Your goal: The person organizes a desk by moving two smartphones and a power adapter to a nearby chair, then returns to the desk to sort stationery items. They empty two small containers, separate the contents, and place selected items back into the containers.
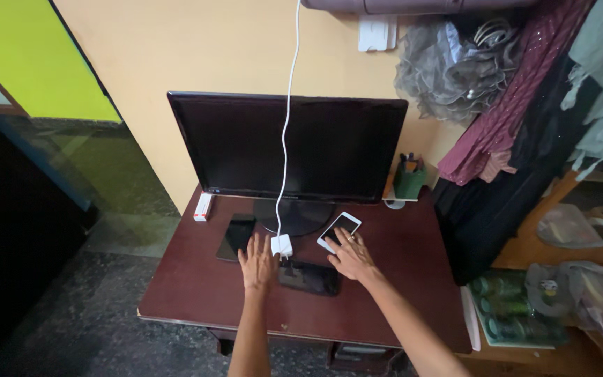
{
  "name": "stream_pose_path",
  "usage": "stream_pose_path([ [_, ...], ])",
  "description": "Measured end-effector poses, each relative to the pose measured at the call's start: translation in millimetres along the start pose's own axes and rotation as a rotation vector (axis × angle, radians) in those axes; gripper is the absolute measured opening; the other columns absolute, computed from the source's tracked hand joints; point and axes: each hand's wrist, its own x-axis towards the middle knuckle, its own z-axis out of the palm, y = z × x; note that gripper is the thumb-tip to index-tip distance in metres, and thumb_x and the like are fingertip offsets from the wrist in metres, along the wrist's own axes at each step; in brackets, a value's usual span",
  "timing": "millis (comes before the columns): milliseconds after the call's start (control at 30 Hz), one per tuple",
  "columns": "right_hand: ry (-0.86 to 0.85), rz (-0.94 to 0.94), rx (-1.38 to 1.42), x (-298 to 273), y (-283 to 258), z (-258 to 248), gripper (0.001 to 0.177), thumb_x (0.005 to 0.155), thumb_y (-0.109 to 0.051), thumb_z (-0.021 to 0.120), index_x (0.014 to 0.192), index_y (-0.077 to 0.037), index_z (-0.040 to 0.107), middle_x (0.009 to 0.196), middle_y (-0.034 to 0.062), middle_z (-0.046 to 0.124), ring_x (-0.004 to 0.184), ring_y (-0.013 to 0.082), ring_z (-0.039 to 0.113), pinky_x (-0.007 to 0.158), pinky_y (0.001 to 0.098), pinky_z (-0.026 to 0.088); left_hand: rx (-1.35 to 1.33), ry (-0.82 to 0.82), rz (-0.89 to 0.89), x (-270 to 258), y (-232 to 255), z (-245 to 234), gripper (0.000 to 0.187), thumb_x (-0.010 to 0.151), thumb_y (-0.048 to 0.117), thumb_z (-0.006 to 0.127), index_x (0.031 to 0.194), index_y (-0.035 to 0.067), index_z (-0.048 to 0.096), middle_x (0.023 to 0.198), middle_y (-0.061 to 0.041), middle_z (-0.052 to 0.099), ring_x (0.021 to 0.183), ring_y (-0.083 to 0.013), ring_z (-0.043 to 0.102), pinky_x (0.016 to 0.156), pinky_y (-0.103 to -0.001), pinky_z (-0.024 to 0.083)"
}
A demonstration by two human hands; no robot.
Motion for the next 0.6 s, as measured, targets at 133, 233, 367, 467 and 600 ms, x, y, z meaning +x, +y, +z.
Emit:
stream_pose_path([
  [133, -0.005, -0.003, -0.005, 1.4, 2.2, 2.0, 0.059, 0.098, -0.042, 0.055, 0.152, -0.020, 0.046, 0.163, 0.0171, 0.030, 0.152, 0.0321, 0.027, 0.121, 0.0550, 0.024, -0.006, -0.007, -0.004, -1.1, 3.2, -3.1, 0.067, 0.094, 0.041, 0.061, 0.153, 0.017, 0.038, 0.162, -0.010, 0.033, 0.150, -0.0292, 0.028, 0.119, -0.062, 0.023],
  [233, -0.010, 0.003, 0.007, 5.0, 4.9, 5.3, 0.059, 0.098, -0.043, 0.055, 0.152, -0.021, 0.045, 0.163, 0.0169, 0.028, 0.151, 0.0319, 0.026, 0.121, 0.0564, 0.022, -0.003, -0.001, -0.003, -0.4, 4.1, -5.1, 0.067, 0.095, 0.040, 0.062, 0.153, 0.016, 0.038, 0.162, -0.009, 0.034, 0.150, -0.0290, 0.028, 0.118, -0.062, 0.023],
  [367, -0.041, 0.019, -0.017, 5.5, 7.3, 6.2, 0.058, 0.100, -0.044, 0.053, 0.153, -0.022, 0.044, 0.165, 0.0146, 0.027, 0.153, 0.0302, 0.024, 0.123, 0.0561, 0.022, -0.011, -0.024, -0.017, -1.4, 6.0, -9.7, 0.070, 0.093, 0.039, 0.063, 0.154, 0.016, 0.037, 0.162, -0.009, 0.034, 0.150, -0.0286, 0.028, 0.118, -0.063, 0.024],
  [467, -0.070, 0.028, -0.020, 8.9, 7.5, 6.8, 0.059, 0.101, -0.046, 0.050, 0.155, -0.023, 0.042, 0.166, 0.0139, 0.024, 0.154, 0.0302, 0.022, 0.124, 0.0560, 0.020, -0.011, -0.015, -0.022, -2.0, 5.5, -10.4, 0.070, 0.093, 0.039, 0.063, 0.154, 0.015, 0.037, 0.161, -0.010, 0.035, 0.150, -0.0286, 0.029, 0.117, -0.063, 0.025],
  [600, -0.117, 0.030, -0.033, 14.3, 4.4, 7.7, 0.058, 0.103, -0.045, 0.048, 0.156, -0.024, 0.038, 0.167, 0.0144, 0.021, 0.154, 0.0303, 0.020, 0.123, 0.0582, 0.017, -0.001, -0.014, -0.022, -0.4, 1.1, -4.7, 0.069, 0.094, 0.040, 0.063, 0.153, 0.014, 0.037, 0.161, -0.012, 0.035, 0.149, -0.0298, 0.030, 0.116, -0.063, 0.026],
])
